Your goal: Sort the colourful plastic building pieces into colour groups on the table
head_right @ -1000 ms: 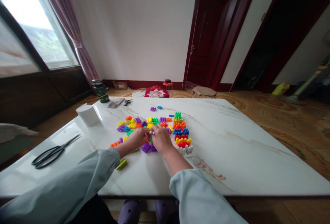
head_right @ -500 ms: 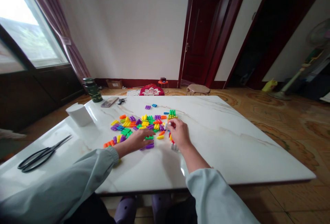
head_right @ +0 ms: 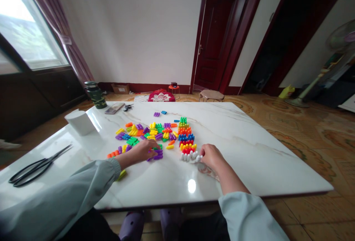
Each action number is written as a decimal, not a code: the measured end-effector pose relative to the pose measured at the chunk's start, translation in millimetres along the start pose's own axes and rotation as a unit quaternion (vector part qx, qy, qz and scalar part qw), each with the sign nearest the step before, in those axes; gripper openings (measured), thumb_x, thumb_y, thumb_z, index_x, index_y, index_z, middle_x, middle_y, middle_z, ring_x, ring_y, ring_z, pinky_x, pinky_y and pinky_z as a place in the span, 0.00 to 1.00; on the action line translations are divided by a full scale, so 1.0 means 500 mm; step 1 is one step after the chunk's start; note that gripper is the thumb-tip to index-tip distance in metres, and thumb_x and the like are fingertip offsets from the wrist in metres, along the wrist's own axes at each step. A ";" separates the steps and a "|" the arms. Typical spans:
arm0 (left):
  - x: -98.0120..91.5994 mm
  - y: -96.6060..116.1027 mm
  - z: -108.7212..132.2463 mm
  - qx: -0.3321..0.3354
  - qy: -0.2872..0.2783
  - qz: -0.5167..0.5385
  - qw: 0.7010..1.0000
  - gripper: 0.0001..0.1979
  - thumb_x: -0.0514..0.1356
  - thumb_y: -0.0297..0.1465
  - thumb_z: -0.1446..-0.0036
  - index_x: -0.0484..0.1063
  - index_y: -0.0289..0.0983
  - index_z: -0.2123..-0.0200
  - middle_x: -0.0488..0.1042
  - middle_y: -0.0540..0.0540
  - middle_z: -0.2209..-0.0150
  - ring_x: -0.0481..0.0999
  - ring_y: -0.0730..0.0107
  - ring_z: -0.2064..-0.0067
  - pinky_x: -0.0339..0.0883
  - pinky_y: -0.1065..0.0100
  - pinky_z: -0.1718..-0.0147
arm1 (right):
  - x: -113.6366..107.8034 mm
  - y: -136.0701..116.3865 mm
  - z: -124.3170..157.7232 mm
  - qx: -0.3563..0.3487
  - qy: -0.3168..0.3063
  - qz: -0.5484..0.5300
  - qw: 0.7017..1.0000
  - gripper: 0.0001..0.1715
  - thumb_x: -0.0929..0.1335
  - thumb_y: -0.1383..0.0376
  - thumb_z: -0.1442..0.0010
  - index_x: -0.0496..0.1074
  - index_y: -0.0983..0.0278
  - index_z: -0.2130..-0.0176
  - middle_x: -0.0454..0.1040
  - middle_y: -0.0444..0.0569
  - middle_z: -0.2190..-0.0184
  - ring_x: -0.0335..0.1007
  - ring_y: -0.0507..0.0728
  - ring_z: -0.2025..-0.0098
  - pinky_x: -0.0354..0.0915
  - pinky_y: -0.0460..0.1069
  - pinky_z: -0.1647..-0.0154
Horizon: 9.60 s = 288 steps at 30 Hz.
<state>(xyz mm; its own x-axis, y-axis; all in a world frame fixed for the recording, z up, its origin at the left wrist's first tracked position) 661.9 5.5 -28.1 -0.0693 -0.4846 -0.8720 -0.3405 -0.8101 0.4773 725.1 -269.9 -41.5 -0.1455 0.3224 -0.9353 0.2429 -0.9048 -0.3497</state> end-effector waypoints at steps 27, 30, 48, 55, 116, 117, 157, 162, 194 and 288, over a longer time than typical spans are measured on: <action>-0.016 -0.011 0.028 0.033 0.005 -0.006 0.999 0.13 0.61 0.23 0.50 0.79 0.35 0.60 0.79 0.43 0.63 0.77 0.62 0.61 0.70 0.66 0.61 | -0.049 -0.100 0.000 -0.015 0.073 -0.020 0.997 0.11 0.68 0.69 0.48 0.74 0.62 0.61 0.78 0.45 0.66 0.72 0.53 0.66 0.60 0.45 0.67; -0.019 -0.010 0.030 0.027 0.009 -0.011 1.000 0.13 0.61 0.23 0.49 0.79 0.35 0.60 0.79 0.43 0.62 0.78 0.63 0.60 0.70 0.67 0.60 | -0.030 -0.179 -0.004 -0.073 0.058 -0.072 0.993 0.12 0.67 0.68 0.45 0.74 0.62 0.59 0.78 0.46 0.64 0.73 0.53 0.65 0.62 0.45 0.64; -0.062 -0.182 -0.113 -0.127 0.039 -0.157 0.979 0.28 0.53 0.15 0.50 0.73 0.40 0.48 0.75 0.42 0.51 0.74 0.62 0.50 0.67 0.66 0.52 | 0.083 -0.456 0.091 -0.212 -0.149 0.087 0.962 0.16 0.70 0.61 0.45 0.76 0.63 0.56 0.78 0.57 0.56 0.74 0.63 0.52 0.66 0.52 0.56; -0.047 -0.225 -0.140 -0.170 0.057 -0.125 0.976 0.15 0.58 0.20 0.50 0.78 0.41 0.61 0.76 0.42 0.56 0.72 0.57 0.48 0.65 0.65 0.53 | 0.088 -0.424 0.073 -0.192 -0.154 0.089 0.965 0.15 0.69 0.62 0.44 0.77 0.65 0.57 0.78 0.58 0.57 0.75 0.63 0.53 0.66 0.51 0.57; 0.070 0.015 0.154 -0.082 0.203 -0.167 0.961 0.29 0.54 0.31 0.40 0.57 0.43 0.35 0.48 0.43 0.31 0.47 0.53 0.31 0.48 0.44 0.35 | 0.121 -0.410 -0.089 -0.205 0.139 0.005 0.969 0.29 0.62 0.60 0.35 0.61 0.60 0.37 0.58 0.54 0.35 0.44 0.64 0.31 0.45 0.63 0.34; 0.070 0.015 0.154 -0.084 0.203 -0.168 0.961 0.29 0.54 0.31 0.39 0.57 0.43 0.35 0.48 0.43 0.31 0.47 0.53 0.31 0.48 0.45 0.35 | 0.127 -0.417 -0.103 -0.205 0.127 0.013 0.970 0.28 0.62 0.58 0.35 0.61 0.57 0.37 0.57 0.52 0.35 0.43 0.64 0.31 0.44 0.64 0.34; 0.066 0.020 0.154 -0.088 0.214 -0.215 0.949 0.31 0.55 0.30 0.40 0.54 0.42 0.34 0.43 0.42 0.30 0.44 0.51 0.30 0.53 0.47 0.37 | 0.122 -0.347 -0.260 -0.005 0.141 0.000 0.990 0.15 0.64 0.70 0.40 0.73 0.66 0.53 0.72 0.58 0.53 0.66 0.61 0.49 0.63 0.51 0.52; 0.063 0.020 0.151 -0.099 0.207 -0.186 0.955 0.31 0.55 0.29 0.41 0.55 0.41 0.35 0.40 0.42 0.29 0.44 0.49 0.30 0.53 0.44 0.38 | 0.130 -0.423 -0.181 -0.239 0.168 -0.131 0.947 0.11 0.66 0.66 0.40 0.76 0.63 0.58 0.74 0.51 0.57 0.67 0.57 0.51 0.62 0.50 0.47; 0.069 0.006 0.144 -0.084 0.204 -0.174 0.960 0.30 0.54 0.26 0.43 0.58 0.39 0.36 0.57 0.41 0.34 0.50 0.51 0.31 0.56 0.46 0.38 | 0.221 -0.362 0.058 -0.157 0.143 -0.039 0.977 0.27 0.60 0.64 0.36 0.64 0.58 0.38 0.58 0.51 0.34 0.40 0.68 0.30 0.48 0.69 0.36; 0.070 0.003 0.143 -0.061 0.225 -0.206 0.950 0.19 0.52 0.26 0.40 0.68 0.38 0.45 0.63 0.38 0.38 0.54 0.49 0.33 0.59 0.46 0.41 | 0.093 -0.044 0.134 -0.026 0.279 -0.336 0.899 0.13 0.65 0.60 0.42 0.73 0.64 0.61 0.73 0.53 0.61 0.72 0.58 0.62 0.70 0.54 0.59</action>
<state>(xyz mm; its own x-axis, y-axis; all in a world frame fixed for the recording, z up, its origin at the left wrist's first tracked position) 591.9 10.8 -65.8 0.4637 -0.1887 -0.8657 -0.1391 -0.9804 0.1392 648.8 -253.7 -73.6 0.2247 0.8940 -0.3876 0.3277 -0.4439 -0.8340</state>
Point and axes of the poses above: each hand's wrist, its own z-axis away from the middle knuckle, its own x-axis out of the palm, y = z × x, the point moved 8 cm from there along -z, towards the middle knuckle
